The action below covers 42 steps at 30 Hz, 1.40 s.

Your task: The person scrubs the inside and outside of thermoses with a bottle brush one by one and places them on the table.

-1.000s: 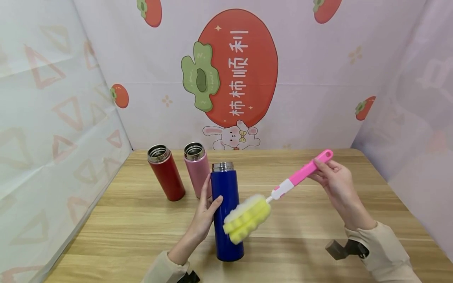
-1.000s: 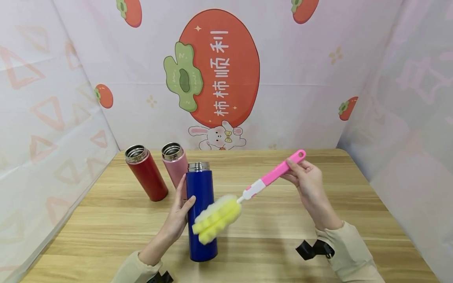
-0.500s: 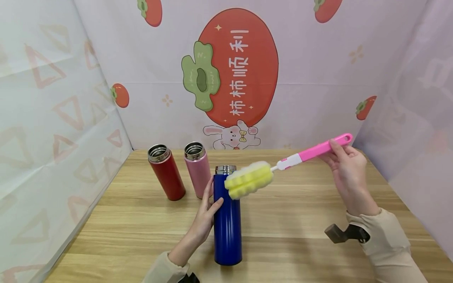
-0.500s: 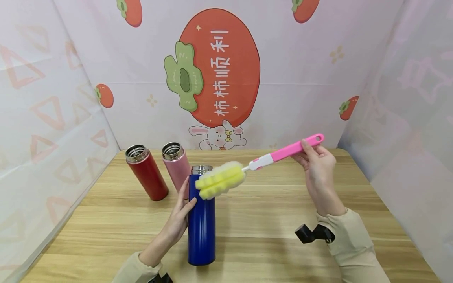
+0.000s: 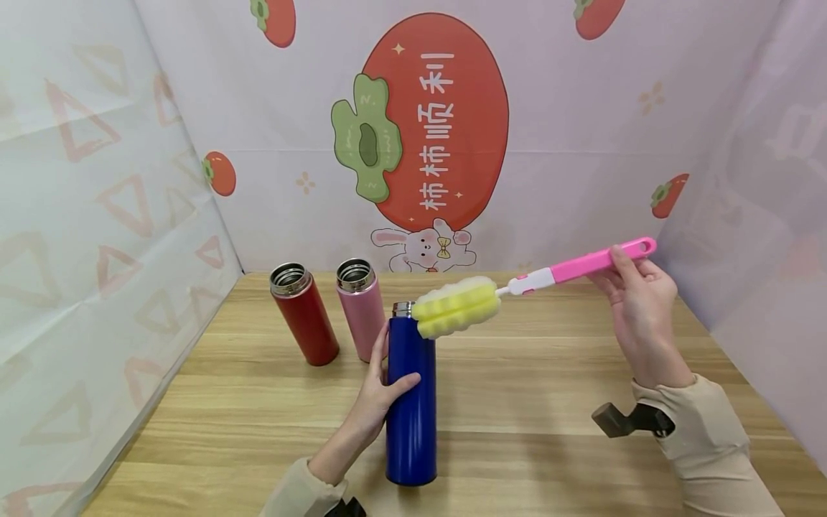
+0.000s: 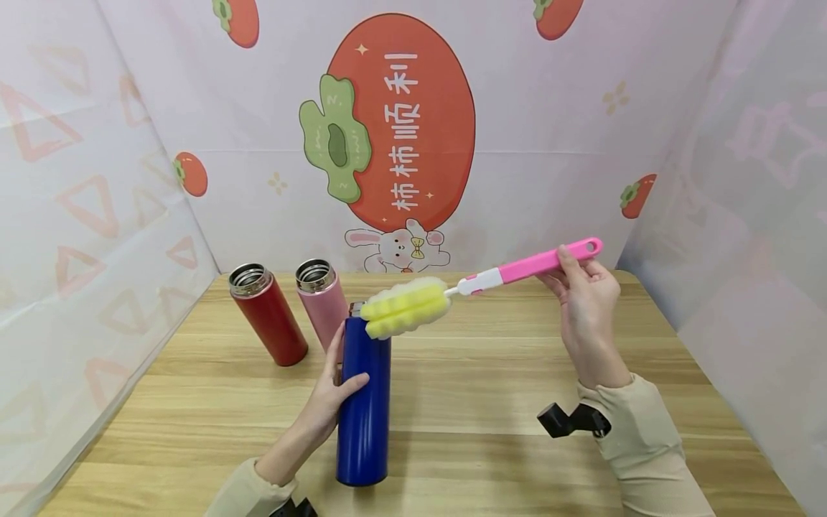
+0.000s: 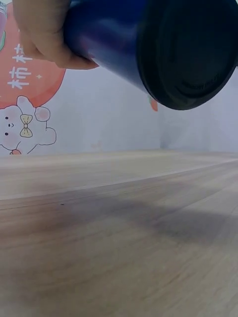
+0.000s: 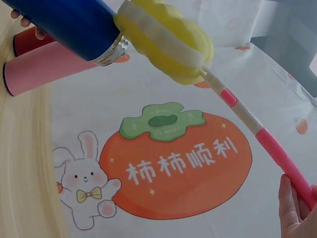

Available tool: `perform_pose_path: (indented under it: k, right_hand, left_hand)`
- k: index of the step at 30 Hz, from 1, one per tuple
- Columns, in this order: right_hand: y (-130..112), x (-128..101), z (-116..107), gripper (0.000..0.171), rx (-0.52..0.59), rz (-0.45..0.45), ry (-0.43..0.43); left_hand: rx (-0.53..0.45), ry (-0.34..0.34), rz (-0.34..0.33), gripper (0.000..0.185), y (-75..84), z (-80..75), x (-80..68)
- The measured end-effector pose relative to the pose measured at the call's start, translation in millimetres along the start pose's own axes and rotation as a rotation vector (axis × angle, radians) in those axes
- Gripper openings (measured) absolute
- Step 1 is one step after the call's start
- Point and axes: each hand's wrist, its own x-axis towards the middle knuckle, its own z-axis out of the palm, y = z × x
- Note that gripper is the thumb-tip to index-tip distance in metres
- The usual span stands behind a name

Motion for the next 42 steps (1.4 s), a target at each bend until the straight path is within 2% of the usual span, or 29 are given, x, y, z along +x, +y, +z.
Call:
perform_pose_path:
  k: [2,6,11,17,24,34,42]
  right_hand:
    - [-1.2,0.8,-1.2,0.019,0.033,0.004,0.005]
    - [-5.9,1.2,-4.9,0.017,0.088,0.016,0.011]
    - [-10.4,0.7,-7.6,0.017,0.079,0.043,-0.017]
    - [-10.3,1.4,-5.8,0.019,0.049,0.076,-0.033]
    - [-3.7,1.5,-5.4,0.015,0.043,0.129,-0.067]
    - [8.1,-5.0,-13.2,0.015,-0.124,0.232,-0.099]
    - [12.9,-12.9,-20.7,0.011,-0.191,0.27,-0.19]
  left_hand:
    - [0.04,0.026,0.012,0.083,0.1,0.1,0.0]
    - [0.122,0.077,0.027,0.08,1.1,-0.7,-2.1]
    - [0.175,0.085,0.048,0.073,1.2,-3.5,-5.4]
    - [0.115,0.023,0.095,0.062,-0.3,-7.1,-5.5]
    - [0.041,-0.052,0.097,0.057,1.3,-5.8,-4.9]
    - [-0.033,-0.026,0.09,0.058,3.8,-3.0,-1.1]
    - [-0.071,-0.038,0.094,0.059,5.0,-1.3,0.9]
